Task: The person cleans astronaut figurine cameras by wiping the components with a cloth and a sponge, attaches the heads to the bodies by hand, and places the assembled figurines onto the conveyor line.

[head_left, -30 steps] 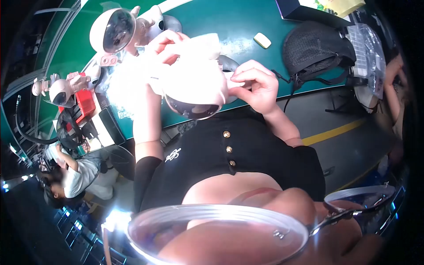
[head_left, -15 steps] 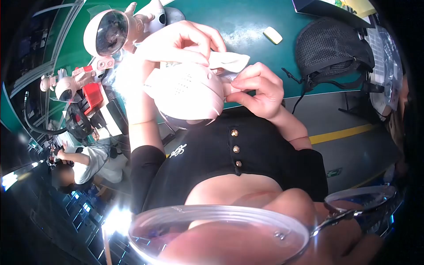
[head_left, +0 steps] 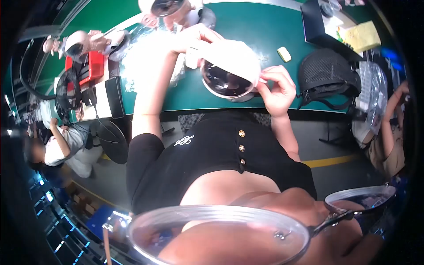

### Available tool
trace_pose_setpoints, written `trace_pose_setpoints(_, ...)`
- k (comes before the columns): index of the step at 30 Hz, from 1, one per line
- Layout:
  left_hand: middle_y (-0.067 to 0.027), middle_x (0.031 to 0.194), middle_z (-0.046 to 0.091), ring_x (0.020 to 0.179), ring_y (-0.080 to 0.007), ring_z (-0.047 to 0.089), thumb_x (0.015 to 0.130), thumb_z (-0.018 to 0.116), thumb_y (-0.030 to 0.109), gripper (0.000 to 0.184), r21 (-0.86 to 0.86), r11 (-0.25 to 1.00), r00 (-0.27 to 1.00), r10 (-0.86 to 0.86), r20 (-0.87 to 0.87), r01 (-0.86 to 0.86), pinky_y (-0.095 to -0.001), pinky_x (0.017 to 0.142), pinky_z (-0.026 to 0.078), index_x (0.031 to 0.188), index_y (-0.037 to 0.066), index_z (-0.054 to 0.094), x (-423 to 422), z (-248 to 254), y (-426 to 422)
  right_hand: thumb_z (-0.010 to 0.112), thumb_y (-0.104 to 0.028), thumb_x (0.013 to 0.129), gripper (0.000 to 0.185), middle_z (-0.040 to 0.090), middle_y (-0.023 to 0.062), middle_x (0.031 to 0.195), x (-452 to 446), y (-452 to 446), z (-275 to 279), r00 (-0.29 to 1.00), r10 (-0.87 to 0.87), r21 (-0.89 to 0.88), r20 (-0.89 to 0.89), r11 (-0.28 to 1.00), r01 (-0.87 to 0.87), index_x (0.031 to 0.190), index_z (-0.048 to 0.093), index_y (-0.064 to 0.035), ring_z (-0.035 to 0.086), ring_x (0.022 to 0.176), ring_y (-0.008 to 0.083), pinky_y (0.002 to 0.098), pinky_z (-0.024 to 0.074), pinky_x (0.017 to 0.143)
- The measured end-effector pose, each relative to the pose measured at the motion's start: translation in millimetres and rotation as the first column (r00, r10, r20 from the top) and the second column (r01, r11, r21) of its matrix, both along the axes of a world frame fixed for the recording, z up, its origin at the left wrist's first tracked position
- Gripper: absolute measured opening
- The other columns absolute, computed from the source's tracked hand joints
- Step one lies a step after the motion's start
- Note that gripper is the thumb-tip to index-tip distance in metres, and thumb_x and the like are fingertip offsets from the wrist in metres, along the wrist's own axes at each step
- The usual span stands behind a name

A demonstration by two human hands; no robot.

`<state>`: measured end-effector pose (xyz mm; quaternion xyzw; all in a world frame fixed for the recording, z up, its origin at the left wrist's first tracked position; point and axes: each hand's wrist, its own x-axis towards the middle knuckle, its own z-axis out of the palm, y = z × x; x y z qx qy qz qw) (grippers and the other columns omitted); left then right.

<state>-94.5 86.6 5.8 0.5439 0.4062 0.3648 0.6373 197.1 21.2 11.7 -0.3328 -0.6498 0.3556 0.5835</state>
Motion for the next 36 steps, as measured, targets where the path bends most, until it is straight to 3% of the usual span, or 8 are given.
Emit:
trace_pose_setpoints(5,-0.0031,0.092,0.067,0.088,-0.0089,0.058,0.086,0.067,0.025,0.026,0.028,0.997,0.994,0.073,-0.084,-0.071,-0.0252,0.079,0.045,0.101,0.004,0.069,-3.0,-24.6,-22.9,0.093,-0.037,0.045,0.132,0.041,0.0267,0.136,-10.3,10.9,31.6,0.981,0.139,0.270,0.135,0.947,-0.172,0.144,0.012,-0.0068,0.053,0.116,0.0334,0.0400,0.0439,0.096)
trace_pose_setpoints(12,-0.0019,0.092,0.067,0.085,-0.0083,0.056,0.090,0.061,0.032,0.031,0.110,0.842,0.847,0.513,0.139,-0.528,-0.0257,0.080,0.043,0.100,0.004,0.069,16.5,-58.9,-51.7,0.092,-0.025,0.053,0.109,0.051,0.0193,0.124,-27.8,19.4,37.8,0.914,0.065,0.269,0.401,0.945,-0.185,0.137,0.024,-0.0042,0.060,0.108,0.0292,0.0370,0.0534,0.086)
trace_pose_setpoints(16,-0.0025,0.096,0.065,0.085,-0.0104,0.056,0.093,0.055,0.028,0.029,0.307,0.848,0.862,0.289,0.418,-0.433,-0.0270,0.079,0.044,0.103,0.002,0.065,25.7,-1.4,-26.1,0.093,-0.019,0.051,0.110,0.048,0.0176,0.125,-29.4,23.7,31.3,0.925,0.040,0.296,0.377,0.942,-0.161,0.136,0.024,-0.0049,0.058,0.109,0.0273,0.0364,0.0520,0.089)
trace_pose_setpoints(19,-0.0020,0.090,0.063,0.079,-0.0066,0.055,0.094,0.052,0.021,0.026,0.521,0.847,0.974,-0.018,0.226,-0.105,-0.0228,0.074,0.044,0.107,0.002,0.063,33.9,41.2,-17.1,0.094,-0.027,0.050,0.103,0.061,0.0171,0.114,-34.9,22.7,29.7,0.964,-0.013,0.323,0.264,0.944,-0.075,0.131,0.034,-0.0054,0.065,0.099,0.0275,0.0366,0.0541,0.083)
trace_pose_setpoints(24,-0.0017,0.083,0.063,0.077,-0.0071,0.055,0.094,0.055,0.023,0.026,0.767,0.558,0.931,0.338,0.139,-0.317,-0.0230,0.070,0.045,0.099,-0.001,0.064,45.8,-5.1,-23.8,0.095,-0.029,0.047,0.105,0.060,0.0163,0.115,-32.1,24.3,22.5,0.969,-0.042,0.326,0.243,0.945,-0.041,0.131,0.036,-0.0057,0.064,0.100,0.0259,0.0355,0.0535,0.084)
trace_pose_setpoints(27,-0.0042,0.088,0.067,0.078,-0.0093,0.057,0.091,0.060,0.023,0.026,0.451,0.830,0.914,0.399,-0.072,-0.327,-0.0251,0.073,0.046,0.102,-0.001,0.066,37.3,-14.3,-51.0,0.094,-0.024,0.048,0.102,0.059,0.0148,0.116,-28.5,30.0,24.8,0.968,-0.103,0.320,0.228,0.947,0.026,0.131,0.038,-0.0047,0.063,0.099,0.0229,0.0348,0.0525,0.086)
trace_pose_setpoints(33,-0.0040,0.088,0.067,0.081,-0.0092,0.058,0.094,0.055,0.027,0.032,0.208,0.718,0.747,0.634,0.201,-0.665,-0.0252,0.073,0.046,0.102,-0.001,0.067,24.4,-80.0,-34.4,0.070,0.003,0.078,0.057,0.054,0.0124,0.118,4.3,90.8,33.9,0.857,-0.003,-0.184,-0.516,0.977,-0.107,0.125,0.038,-0.0035,0.060,0.103,0.0230,0.0374,0.0553,0.085)
trace_pose_setpoints(36,-0.0037,0.088,0.067,0.079,-0.0094,0.057,0.094,0.054,0.026,0.032,0.136,0.741,0.749,0.625,0.219,-0.658,-0.0257,0.072,0.045,0.102,-0.002,0.067,35.2,-62.5,-35.4,0.068,-0.016,0.086,0.038,0.063,0.0060,0.102,34.1,124.0,22.8,0.645,-0.085,-0.440,-0.760,0.798,-0.413,0.116,0.046,-0.0061,0.065,0.089,0.0172,0.0325,0.0591,0.072)
